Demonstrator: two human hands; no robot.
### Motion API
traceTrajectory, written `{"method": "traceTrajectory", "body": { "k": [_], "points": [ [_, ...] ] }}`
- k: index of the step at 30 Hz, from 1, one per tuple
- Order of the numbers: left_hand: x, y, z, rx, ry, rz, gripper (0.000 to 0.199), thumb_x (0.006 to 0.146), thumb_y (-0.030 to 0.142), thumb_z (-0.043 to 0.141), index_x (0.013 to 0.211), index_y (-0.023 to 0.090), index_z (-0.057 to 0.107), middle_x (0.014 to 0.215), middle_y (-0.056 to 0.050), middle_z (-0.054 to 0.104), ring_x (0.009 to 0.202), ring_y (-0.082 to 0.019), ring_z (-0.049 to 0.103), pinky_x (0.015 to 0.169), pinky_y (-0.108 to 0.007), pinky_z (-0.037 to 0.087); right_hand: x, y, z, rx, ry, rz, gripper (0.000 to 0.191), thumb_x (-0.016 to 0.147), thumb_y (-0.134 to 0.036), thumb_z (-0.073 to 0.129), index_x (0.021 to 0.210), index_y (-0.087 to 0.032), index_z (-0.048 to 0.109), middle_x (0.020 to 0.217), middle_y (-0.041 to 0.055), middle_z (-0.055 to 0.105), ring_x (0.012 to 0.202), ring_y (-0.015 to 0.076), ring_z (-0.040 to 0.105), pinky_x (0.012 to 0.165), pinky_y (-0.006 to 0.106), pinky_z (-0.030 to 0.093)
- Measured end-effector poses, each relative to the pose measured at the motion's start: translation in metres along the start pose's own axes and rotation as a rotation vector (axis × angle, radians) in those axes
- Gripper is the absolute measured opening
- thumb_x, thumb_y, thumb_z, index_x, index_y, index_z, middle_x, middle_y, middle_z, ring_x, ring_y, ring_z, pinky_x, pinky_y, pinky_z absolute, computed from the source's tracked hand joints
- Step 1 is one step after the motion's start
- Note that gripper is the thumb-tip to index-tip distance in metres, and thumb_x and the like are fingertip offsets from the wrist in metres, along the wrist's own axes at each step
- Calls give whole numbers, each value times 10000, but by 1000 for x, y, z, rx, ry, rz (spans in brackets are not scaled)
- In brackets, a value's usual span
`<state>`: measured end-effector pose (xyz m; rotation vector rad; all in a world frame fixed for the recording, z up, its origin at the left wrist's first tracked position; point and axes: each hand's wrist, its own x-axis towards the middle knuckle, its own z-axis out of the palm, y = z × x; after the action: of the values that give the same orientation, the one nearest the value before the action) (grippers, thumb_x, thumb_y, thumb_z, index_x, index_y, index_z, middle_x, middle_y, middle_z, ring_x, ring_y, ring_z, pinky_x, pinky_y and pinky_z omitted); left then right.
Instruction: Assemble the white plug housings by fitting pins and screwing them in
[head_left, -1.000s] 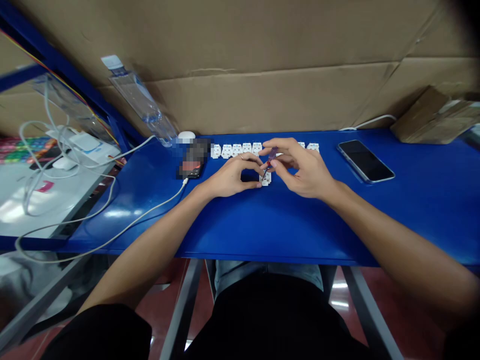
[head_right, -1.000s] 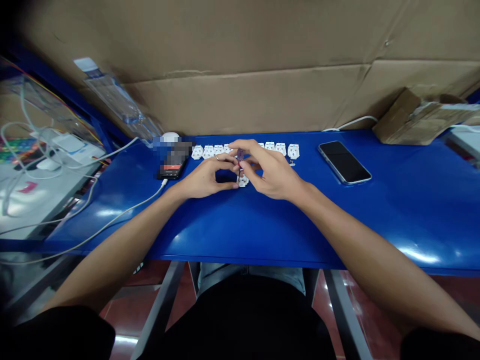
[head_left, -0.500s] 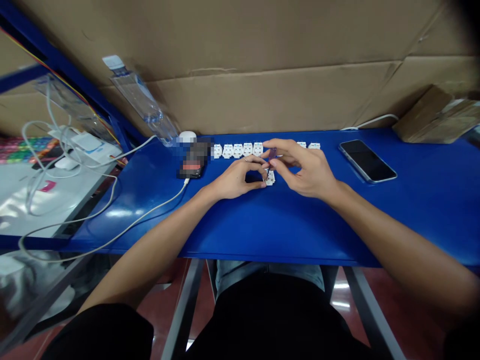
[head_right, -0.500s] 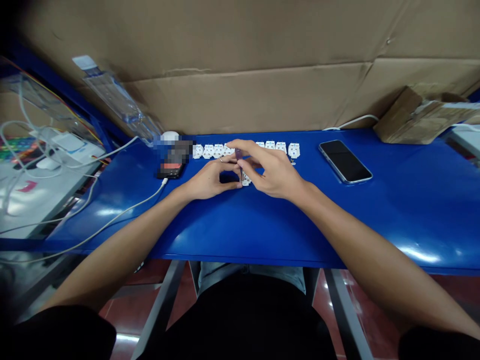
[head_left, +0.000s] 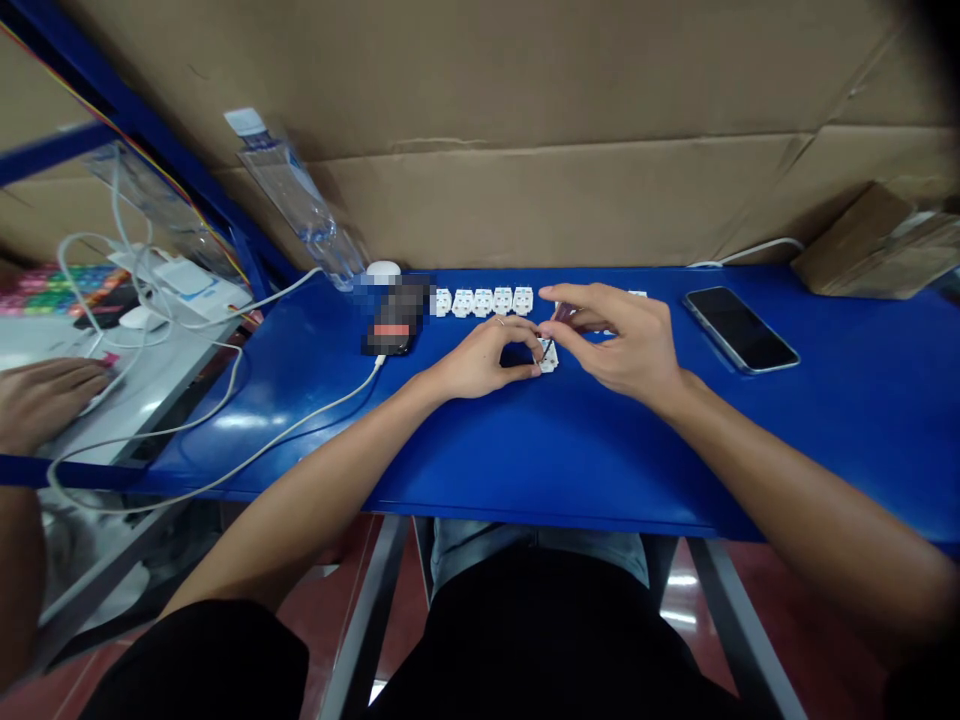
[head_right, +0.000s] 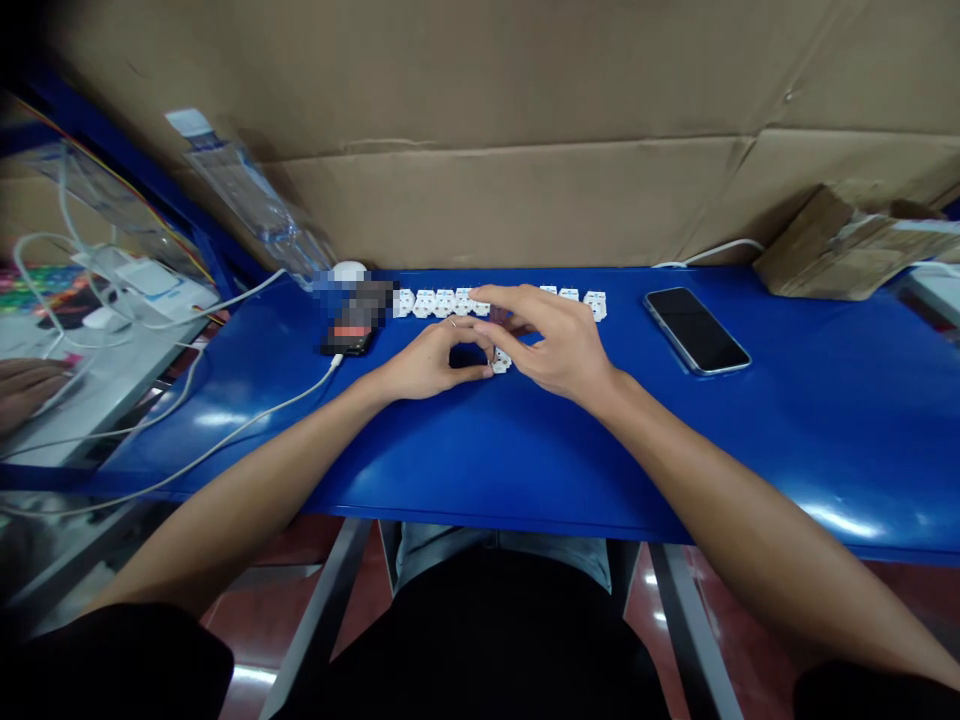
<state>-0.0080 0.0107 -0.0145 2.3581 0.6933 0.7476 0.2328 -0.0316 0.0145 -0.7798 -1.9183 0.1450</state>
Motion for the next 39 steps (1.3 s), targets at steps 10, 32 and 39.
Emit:
{"method": "traceTrajectory", "body": {
  "k": [10, 32, 39],
  "points": [
    [0, 1, 1, 11, 5, -4, 96, 1002, 319, 825, 1033, 237, 787, 1221, -85, 816, 1249, -297, 747, 1203, -528, 541, 0, 2, -1, -47, 0, -15, 307, 1082, -384, 749, 1374, -318, 815, 1164, 19, 903, 875, 217, 883, 835, 378, 769],
    [0, 3, 0, 23, 1, -35, 149, 997, 363, 838, 1053, 236, 786, 1239, -92, 818, 1269, -302, 738, 1210, -538, 535, 0, 1, 3, -31, 36, 24, 298, 1095, -414, 728, 1361, -316, 819, 1163, 23, 908, 947, 233, 893, 916, 403, 767],
    [0, 2, 0, 16, -3, -34, 137, 994, 352, 831, 1055, 241, 779, 1301, -96, 806, 1328, -311, 725, 1231, -543, 526, -1, 0, 2, 53, -55, 66, 374, 1123, -327, 649, 1479, -306, 761, 1302, 30, 889, 1101, 247, 894, 1007, 413, 754]
  ]
}}
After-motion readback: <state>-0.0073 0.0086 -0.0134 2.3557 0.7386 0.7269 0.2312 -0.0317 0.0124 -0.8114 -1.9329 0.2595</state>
